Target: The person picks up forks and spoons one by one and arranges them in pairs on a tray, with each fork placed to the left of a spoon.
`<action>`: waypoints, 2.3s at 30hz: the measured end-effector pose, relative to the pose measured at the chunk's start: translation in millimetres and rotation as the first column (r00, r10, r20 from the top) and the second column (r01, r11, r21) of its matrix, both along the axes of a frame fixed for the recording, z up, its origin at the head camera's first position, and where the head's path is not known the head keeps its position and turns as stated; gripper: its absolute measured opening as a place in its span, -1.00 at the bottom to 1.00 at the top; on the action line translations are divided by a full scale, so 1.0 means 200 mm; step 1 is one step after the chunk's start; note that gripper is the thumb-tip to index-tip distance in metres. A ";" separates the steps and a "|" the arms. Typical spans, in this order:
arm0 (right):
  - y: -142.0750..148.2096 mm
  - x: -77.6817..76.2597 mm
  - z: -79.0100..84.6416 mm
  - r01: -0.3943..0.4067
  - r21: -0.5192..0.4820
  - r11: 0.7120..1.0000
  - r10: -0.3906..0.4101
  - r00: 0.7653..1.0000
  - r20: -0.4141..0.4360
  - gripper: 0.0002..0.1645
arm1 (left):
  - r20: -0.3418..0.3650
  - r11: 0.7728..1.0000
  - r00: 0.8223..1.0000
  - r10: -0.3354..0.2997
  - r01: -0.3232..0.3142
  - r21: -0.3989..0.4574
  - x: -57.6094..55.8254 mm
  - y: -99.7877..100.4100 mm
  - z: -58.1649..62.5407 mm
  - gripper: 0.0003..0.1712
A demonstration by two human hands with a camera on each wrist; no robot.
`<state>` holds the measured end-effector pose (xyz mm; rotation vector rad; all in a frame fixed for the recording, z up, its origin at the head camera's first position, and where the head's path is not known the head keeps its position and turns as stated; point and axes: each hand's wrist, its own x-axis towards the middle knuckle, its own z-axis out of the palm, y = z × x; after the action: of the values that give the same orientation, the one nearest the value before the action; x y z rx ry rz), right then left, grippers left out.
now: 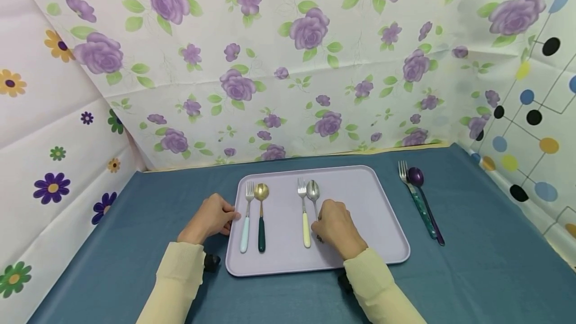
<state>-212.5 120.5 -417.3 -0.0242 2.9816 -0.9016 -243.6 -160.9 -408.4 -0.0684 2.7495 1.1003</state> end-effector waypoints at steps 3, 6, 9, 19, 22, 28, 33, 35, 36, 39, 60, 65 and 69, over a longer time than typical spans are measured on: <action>0.00 0.00 0.00 0.002 -0.004 1.000 -0.002 1.000 0.004 -0.87 | 0.003 1.000 1.000 0.000 0.000 -0.001 0.00 0.00 0.00 -0.85; 0.00 0.00 0.00 0.002 -0.006 1.000 -0.002 1.000 0.000 -0.88 | -0.001 1.000 1.000 -0.002 0.002 -0.001 0.00 0.00 0.00 -0.85; 0.00 0.00 0.00 0.003 -0.008 1.000 -0.003 1.000 -0.004 -0.88 | -0.007 1.000 1.000 -0.006 0.006 -0.002 0.00 0.00 0.00 -0.85; -0.01 0.01 -0.01 -0.001 -0.020 1.000 0.000 1.000 -0.018 -0.89 | -0.022 1.000 1.000 -0.015 0.015 0.007 0.00 0.00 0.00 -0.84; -0.01 0.01 -0.01 -0.004 -0.022 1.000 0.003 1.000 -0.021 -0.88 | -0.024 1.000 1.000 -0.013 0.014 0.012 0.00 0.00 -0.01 -0.85; 0.00 0.00 -0.01 -0.016 -0.024 1.000 0.015 0.999 -0.031 -0.88 | -0.032 1.000 0.999 -0.015 0.016 0.016 0.00 0.00 -0.01 -0.84; 0.00 0.00 -0.01 -0.015 -0.026 1.000 0.014 1.000 -0.026 -0.88 | -0.037 1.000 0.999 -0.026 0.027 0.013 0.00 0.00 -0.01 -0.84; 0.00 0.00 -0.01 -0.013 -0.031 0.999 0.013 1.000 -0.021 -0.88 | -0.035 1.000 0.999 -0.027 0.028 0.013 0.00 0.00 0.00 -0.84; 0.00 0.00 -0.01 -0.012 -0.034 0.999 0.011 1.000 -0.019 -0.88 | -0.033 1.000 0.999 -0.026 0.027 0.015 0.00 0.00 0.00 -0.84; 0.00 0.00 -0.01 -0.012 -0.040 0.999 0.011 1.000 -0.019 -0.88 | -0.031 0.999 0.999 -0.030 0.030 0.017 0.01 0.00 0.00 -0.84; 0.08 -0.01 0.03 -0.039 -0.025 0.999 0.038 0.999 -0.029 -0.77 | -0.016 1.000 1.000 -0.012 0.012 0.009 0.01 0.00 0.00 -0.85; 0.09 -0.02 0.04 -0.042 -0.019 0.999 0.042 0.999 0.004 -0.76 | -0.009 1.000 1.000 -0.006 0.006 0.006 0.00 0.00 0.00 -0.84; 0.12 -0.02 0.05 -0.039 -0.014 0.999 0.039 0.999 0.020 -0.77 | -0.007 1.000 1.000 -0.004 0.004 0.011 0.00 0.00 -0.01 -0.85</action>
<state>-216.5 144.8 -407.1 -0.0724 2.9452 -0.9127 -243.5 -160.4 -409.7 -0.0582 2.7486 1.1166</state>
